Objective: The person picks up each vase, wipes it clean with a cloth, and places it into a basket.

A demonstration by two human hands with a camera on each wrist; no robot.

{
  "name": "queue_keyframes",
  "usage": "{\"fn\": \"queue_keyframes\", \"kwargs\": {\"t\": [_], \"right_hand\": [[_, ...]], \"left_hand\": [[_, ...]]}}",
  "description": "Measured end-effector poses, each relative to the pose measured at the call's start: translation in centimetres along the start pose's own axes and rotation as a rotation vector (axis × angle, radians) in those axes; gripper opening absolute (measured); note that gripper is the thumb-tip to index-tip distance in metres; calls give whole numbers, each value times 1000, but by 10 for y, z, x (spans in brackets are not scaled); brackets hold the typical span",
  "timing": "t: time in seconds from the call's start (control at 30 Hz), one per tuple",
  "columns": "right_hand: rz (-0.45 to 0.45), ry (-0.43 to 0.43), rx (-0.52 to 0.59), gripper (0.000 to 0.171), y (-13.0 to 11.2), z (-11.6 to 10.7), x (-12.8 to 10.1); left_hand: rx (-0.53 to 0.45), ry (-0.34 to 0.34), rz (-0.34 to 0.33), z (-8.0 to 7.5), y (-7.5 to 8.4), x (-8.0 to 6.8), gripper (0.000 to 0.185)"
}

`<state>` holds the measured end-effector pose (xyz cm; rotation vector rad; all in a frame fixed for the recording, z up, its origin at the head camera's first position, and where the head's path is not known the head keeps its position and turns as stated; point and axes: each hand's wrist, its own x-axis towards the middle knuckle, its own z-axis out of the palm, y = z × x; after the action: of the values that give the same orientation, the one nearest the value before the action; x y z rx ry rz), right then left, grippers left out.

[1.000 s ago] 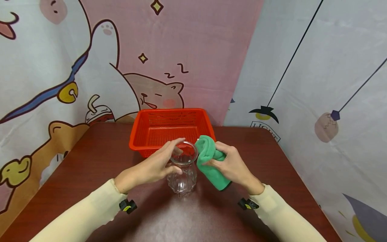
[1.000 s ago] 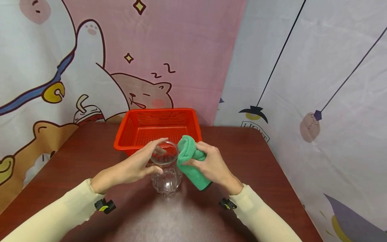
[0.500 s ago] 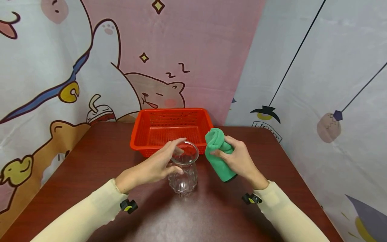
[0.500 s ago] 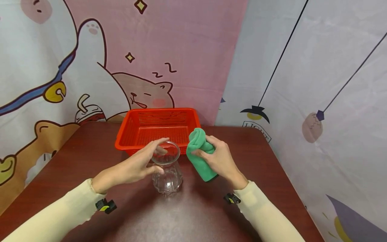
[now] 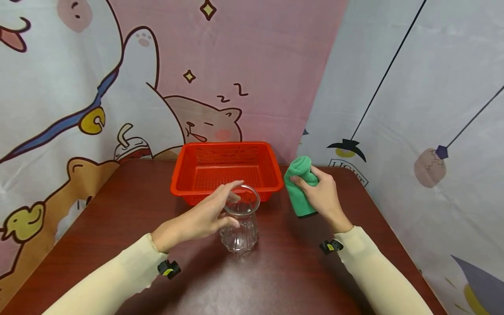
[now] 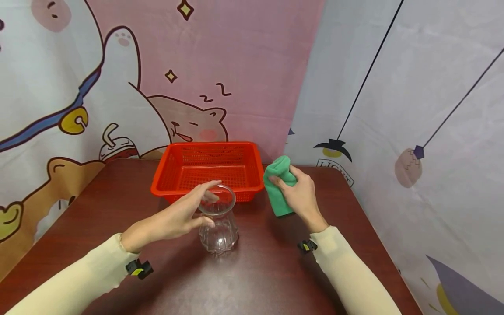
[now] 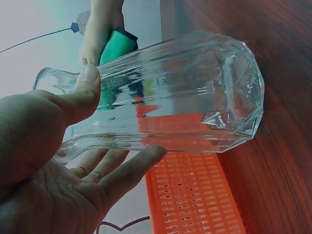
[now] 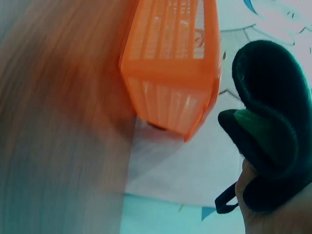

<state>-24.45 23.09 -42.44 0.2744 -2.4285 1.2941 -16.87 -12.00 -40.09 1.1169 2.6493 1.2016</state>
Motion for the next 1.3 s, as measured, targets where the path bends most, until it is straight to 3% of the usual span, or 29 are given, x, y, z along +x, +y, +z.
{"fn": "queue_keyframes", "kwargs": {"t": [0.17, 0.4, 0.57, 0.73, 0.97, 1.03, 1.2, 1.3], "right_hand": [[39, 44, -77, 43, 17, 0, 15], [65, 18, -195, 46, 41, 11, 34], [108, -20, -284, 63, 54, 21, 46], [178, -78, -372, 82, 65, 28, 55], [279, -149, -473, 63, 80, 33, 64], [311, -180, -500, 69, 84, 34, 65], [329, -290, -545, 105, 87, 38, 68], [297, -331, -561, 104, 86, 40, 67]], "left_hand": [[13, 0, 4, 0, -1, 0, 103], [5, 1, 4, -1, -2, -1, 103], [-8, -4, -8, -2, -1, -1, 104], [-3, -4, -17, -1, 0, 0, 105], [2, -5, -2, 0, 1, 1, 105], [1, -6, -4, 1, 1, 1, 105], [3, -2, -13, 0, 1, 1, 105], [7, -3, -14, -1, 1, 0, 105]]}}
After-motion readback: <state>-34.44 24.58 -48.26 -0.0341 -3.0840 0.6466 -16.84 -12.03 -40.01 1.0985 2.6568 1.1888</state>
